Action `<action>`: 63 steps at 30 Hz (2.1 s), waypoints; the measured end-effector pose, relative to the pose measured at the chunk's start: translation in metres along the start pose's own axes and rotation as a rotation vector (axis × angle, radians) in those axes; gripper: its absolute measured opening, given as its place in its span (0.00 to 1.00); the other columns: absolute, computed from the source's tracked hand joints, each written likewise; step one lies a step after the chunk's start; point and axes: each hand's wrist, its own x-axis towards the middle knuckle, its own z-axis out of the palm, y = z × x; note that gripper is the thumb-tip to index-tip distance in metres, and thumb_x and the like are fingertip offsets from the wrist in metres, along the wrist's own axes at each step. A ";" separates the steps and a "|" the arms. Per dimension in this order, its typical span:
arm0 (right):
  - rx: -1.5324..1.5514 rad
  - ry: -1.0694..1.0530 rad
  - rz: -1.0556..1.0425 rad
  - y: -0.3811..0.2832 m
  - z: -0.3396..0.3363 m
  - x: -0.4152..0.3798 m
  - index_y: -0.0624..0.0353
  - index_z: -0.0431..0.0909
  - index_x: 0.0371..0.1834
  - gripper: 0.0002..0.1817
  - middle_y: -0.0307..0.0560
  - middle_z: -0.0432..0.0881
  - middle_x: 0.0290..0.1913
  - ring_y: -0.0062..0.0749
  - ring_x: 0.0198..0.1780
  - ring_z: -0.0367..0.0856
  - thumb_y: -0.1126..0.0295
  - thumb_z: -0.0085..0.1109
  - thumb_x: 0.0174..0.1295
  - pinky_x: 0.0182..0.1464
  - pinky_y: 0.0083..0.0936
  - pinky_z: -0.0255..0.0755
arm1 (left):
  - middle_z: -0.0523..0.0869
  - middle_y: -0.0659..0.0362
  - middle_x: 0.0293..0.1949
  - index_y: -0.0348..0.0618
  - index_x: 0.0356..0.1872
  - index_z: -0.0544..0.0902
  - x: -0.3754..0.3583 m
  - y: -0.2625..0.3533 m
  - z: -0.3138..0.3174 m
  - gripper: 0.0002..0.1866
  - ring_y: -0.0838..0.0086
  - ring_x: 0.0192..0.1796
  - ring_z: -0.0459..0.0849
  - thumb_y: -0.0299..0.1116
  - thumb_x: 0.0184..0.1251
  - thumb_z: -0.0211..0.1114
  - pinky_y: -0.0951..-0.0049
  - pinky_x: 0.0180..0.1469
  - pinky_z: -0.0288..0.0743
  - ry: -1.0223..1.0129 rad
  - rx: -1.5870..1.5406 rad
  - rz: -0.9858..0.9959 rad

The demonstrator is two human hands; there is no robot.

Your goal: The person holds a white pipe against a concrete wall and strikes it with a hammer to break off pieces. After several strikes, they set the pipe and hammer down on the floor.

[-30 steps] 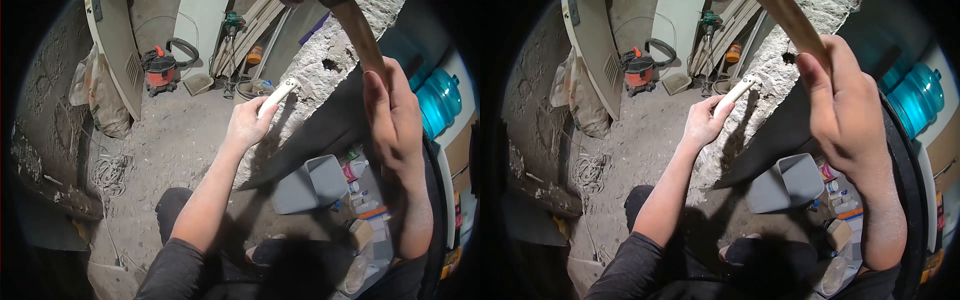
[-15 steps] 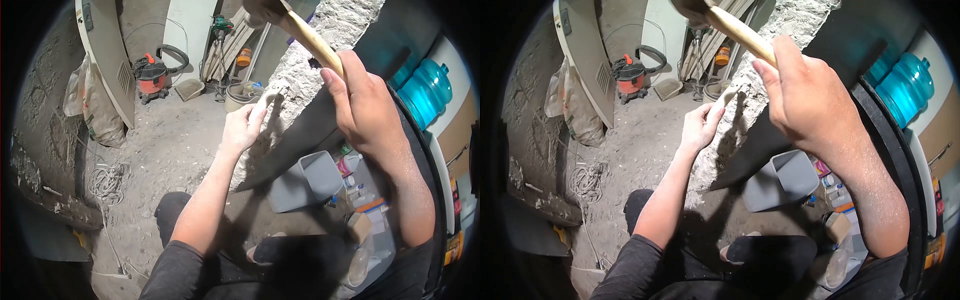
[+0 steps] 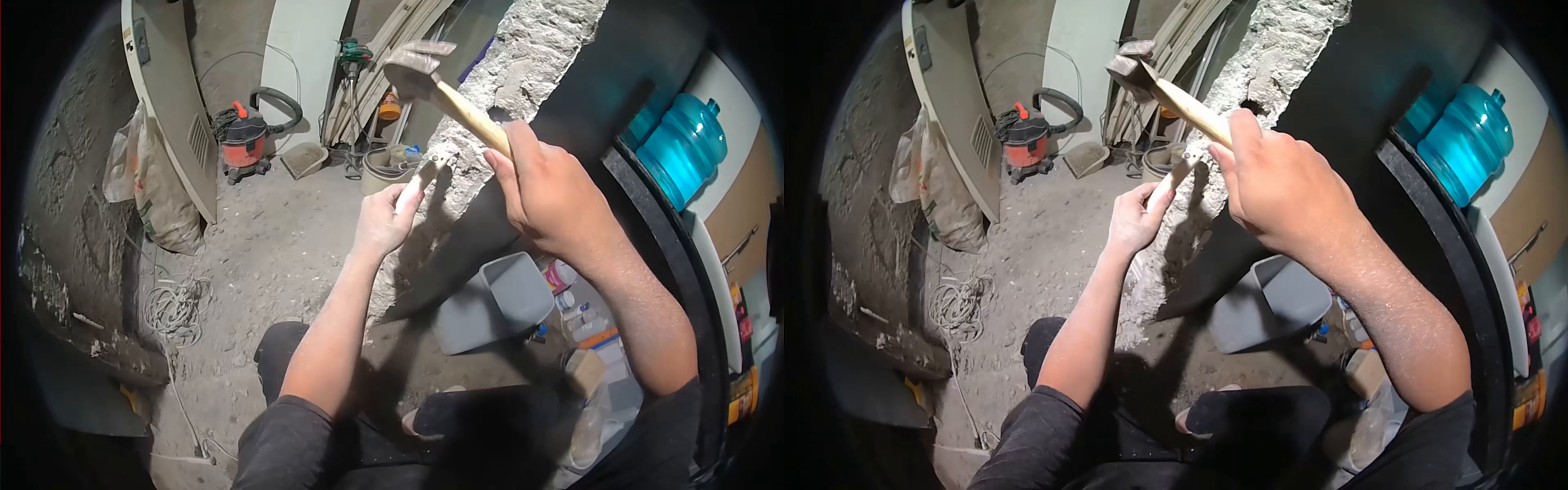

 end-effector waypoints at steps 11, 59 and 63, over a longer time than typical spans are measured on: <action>0.053 -0.043 0.124 0.028 0.029 -0.021 0.65 0.66 0.41 0.14 0.66 0.81 0.27 0.67 0.33 0.82 0.63 0.50 0.76 0.36 0.56 0.75 | 0.88 0.44 0.33 0.38 0.48 0.87 0.008 0.015 -0.006 0.19 0.57 0.33 0.87 0.44 0.70 0.67 0.64 0.41 0.79 -0.109 0.189 0.046; -0.075 -0.091 0.088 0.019 0.044 -0.007 0.61 0.66 0.44 0.14 0.61 0.83 0.31 0.62 0.33 0.84 0.60 0.50 0.75 0.34 0.54 0.78 | 0.90 0.47 0.32 0.38 0.49 0.88 0.005 0.008 0.009 0.17 0.71 0.35 0.90 0.42 0.69 0.69 0.71 0.43 0.80 0.132 0.010 0.028; -0.083 0.018 0.029 0.020 0.036 0.000 0.62 0.66 0.43 0.14 0.63 0.82 0.27 0.63 0.31 0.84 0.61 0.50 0.75 0.33 0.55 0.78 | 0.89 0.46 0.29 0.38 0.46 0.88 0.011 0.000 0.010 0.16 0.57 0.35 0.91 0.41 0.68 0.69 0.65 0.40 0.81 0.186 0.033 0.163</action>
